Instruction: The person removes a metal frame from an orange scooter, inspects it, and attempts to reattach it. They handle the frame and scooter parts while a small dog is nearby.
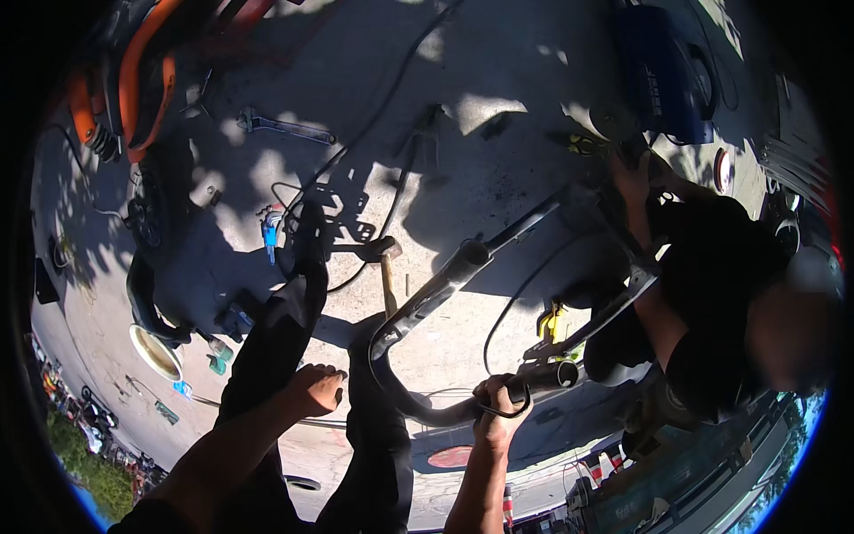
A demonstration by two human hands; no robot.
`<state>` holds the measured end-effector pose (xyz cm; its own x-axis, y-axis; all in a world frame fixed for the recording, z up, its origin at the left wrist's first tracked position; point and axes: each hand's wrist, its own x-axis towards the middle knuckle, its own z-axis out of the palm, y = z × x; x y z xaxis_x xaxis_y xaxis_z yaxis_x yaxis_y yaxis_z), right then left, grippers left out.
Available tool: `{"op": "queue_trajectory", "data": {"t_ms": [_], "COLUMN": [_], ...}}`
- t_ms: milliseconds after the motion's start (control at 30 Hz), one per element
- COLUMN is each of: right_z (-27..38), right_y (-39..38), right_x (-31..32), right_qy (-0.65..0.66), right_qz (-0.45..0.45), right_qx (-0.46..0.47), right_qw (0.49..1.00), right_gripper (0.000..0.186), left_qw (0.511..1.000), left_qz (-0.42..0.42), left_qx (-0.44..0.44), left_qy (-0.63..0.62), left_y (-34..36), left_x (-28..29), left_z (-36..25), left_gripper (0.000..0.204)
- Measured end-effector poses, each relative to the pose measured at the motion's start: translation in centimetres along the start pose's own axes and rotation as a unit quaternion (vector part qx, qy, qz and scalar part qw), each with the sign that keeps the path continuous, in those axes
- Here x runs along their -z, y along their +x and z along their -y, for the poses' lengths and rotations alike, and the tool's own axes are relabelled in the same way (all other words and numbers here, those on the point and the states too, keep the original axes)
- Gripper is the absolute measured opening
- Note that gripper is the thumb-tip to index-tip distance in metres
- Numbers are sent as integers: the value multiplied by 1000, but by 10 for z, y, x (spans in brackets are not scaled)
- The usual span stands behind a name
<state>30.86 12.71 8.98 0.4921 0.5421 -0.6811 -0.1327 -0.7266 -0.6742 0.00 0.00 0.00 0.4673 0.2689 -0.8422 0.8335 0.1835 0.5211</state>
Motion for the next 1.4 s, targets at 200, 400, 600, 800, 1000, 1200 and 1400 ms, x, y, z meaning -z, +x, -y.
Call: {"op": "queue_trajectory", "data": {"t_ms": [200, 400, 600, 800, 1000, 1200, 1400], "right_z": [60, 101, 119, 72, 34, -9, -49], "right_y": [-70, -107, -174, -208, -270, -417, -524], "right_x": [89, 144, 137, 126, 70, -16, -45], "right_qy": [-146, -197, -400, -564, -675, -736, -762], "right_qz": [19, 91, 176, 117, 115, 109, 192], "right_qx": [144, 221, 318, 348, 380, 411, 461], "right_qw": [978, 951, 841, 740, 622, 527, 412], "right_gripper": [17, 14, 13, 15, 27, 29, 32], "left_qw": [893, 737, 747, 680, 580, 541, 341], "left_qz": [-388, -545, -335, -311, -314, -271, -512], "left_qx": [24, 229, 415, 450, 475, 445, 497], "left_qy": [-228, -328, -397, -489, -583, -660, -612], "left_y": [-130, -281, -377, -427, -470, -506, -616], "left_x": [32, -118, -362, -520, -637, -786, -918], "left_z": [-4, 29, 9, -19, -2, 72, 207], "left_gripper": [32, 27, 32, 33, 39, 40, 22]}}
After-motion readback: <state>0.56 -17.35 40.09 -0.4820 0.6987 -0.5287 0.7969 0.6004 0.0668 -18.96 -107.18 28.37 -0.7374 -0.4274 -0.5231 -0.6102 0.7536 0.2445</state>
